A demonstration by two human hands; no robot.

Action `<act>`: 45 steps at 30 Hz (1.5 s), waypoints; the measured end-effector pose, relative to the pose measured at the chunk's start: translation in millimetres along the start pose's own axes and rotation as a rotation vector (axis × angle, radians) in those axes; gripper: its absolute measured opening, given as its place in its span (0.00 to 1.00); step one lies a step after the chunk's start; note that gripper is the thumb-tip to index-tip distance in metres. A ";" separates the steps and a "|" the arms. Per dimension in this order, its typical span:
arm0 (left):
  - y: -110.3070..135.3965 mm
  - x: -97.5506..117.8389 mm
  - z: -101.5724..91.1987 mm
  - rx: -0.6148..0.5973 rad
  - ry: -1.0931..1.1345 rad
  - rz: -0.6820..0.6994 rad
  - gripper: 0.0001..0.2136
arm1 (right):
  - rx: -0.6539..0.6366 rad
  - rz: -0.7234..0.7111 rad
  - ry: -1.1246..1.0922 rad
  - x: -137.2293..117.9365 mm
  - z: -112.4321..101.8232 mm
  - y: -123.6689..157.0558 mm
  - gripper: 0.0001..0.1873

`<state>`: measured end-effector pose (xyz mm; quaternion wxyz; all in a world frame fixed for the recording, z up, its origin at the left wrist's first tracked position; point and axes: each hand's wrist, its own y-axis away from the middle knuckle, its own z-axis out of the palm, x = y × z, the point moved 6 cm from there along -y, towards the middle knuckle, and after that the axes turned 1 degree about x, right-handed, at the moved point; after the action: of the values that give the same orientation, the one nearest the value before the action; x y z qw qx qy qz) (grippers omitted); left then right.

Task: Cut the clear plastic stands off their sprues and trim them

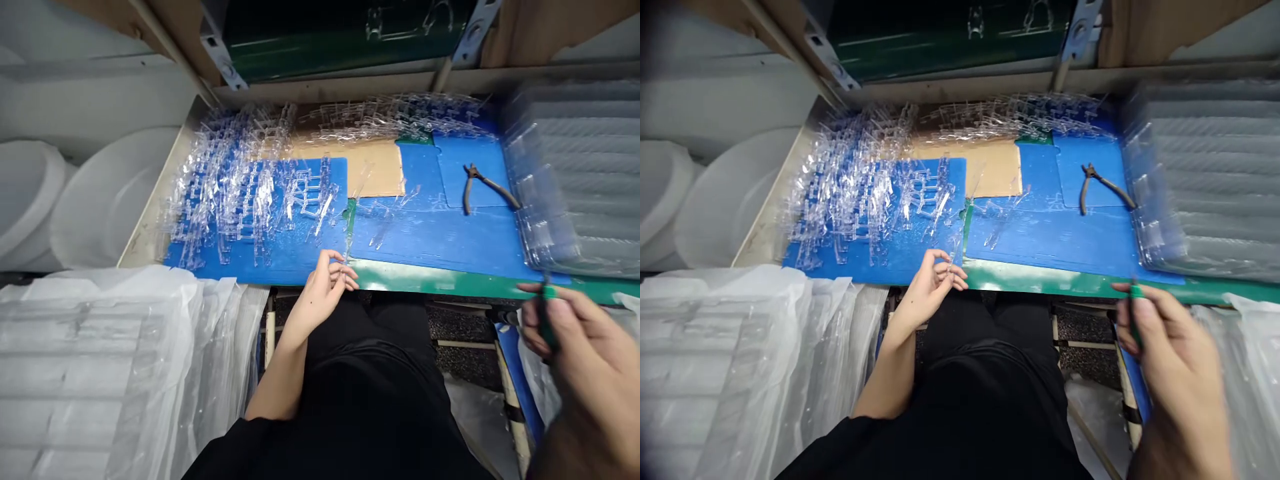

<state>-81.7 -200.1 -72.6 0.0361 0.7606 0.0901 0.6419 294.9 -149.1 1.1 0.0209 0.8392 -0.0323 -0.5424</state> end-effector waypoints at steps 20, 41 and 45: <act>45.7 50.6 -8.3 0.174 -0.159 0.807 0.08 | -0.634 -0.716 0.322 -108.3 132.0 23.4 0.16; 41.6 45.5 -3.6 0.119 -0.272 0.748 0.06 | -0.672 -0.627 0.339 -97.5 138.3 19.2 0.16; 39.8 47.9 -1.7 0.105 -0.237 0.741 0.06 | -0.635 -0.568 0.342 -91.3 141.4 7.3 0.14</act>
<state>-72.1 -230.5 -19.0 -0.2269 0.8114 -0.1626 0.5135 128.3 -149.4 26.5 0.1329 0.8442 0.3707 -0.3636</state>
